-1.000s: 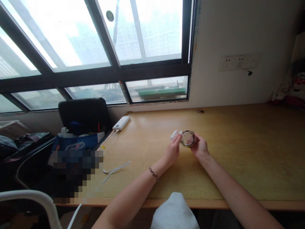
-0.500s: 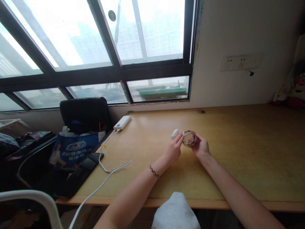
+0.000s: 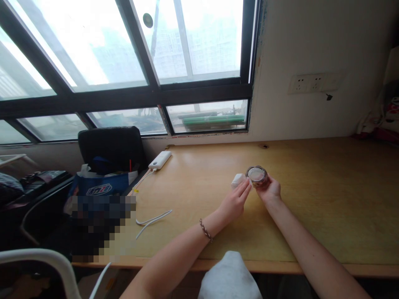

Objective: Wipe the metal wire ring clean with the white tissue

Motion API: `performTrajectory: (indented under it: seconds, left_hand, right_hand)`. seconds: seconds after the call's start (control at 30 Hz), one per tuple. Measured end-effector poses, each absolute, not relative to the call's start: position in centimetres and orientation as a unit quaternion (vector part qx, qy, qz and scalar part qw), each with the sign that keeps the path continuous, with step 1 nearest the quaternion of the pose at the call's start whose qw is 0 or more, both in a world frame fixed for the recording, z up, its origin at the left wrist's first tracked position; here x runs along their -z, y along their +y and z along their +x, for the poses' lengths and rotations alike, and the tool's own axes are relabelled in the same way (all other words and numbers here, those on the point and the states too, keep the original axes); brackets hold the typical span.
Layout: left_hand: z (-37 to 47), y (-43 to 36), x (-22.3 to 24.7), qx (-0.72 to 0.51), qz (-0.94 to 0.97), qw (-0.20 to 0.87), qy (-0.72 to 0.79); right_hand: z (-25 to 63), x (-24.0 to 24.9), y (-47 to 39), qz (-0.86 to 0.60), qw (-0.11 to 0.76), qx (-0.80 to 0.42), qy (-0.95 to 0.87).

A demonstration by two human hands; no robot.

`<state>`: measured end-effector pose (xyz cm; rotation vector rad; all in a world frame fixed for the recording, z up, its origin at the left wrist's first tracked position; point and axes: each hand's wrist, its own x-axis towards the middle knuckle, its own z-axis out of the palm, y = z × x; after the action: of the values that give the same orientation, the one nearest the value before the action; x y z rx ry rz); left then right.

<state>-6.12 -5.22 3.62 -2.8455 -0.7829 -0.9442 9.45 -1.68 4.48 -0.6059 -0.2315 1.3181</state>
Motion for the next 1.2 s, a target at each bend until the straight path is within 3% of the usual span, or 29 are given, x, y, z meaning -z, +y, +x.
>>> performTrajectory:
  seconds: [0.23, 0.53, 0.97, 1.2]
  left_hand:
    - [-6.0, -5.7, -4.2, 0.271, -0.932, 0.091, -0.222]
    - [-5.8, -6.1, -5.0, 0.265, -0.942, 0.077, -0.19]
    - [-6.7, -4.5, -4.4, 0.313, -0.915, 0.017, -0.253]
    - [-7.5, -3.1, -3.7, 0.39, -0.849, -0.087, -0.345]
  right_hand:
    - [9.6, -4.2, -1.7, -0.28, 0.74, -0.604, -0.094]
    - [7.8, -4.1, -2.5, -0.286, 0.706, -0.639, -0.108]
    - [6.2, -2.8, -2.6, -0.281, 0.666, -0.684, -0.097]
    - [5.5, -3.2, -3.0, -0.318, 0.677, -0.647, -0.147]
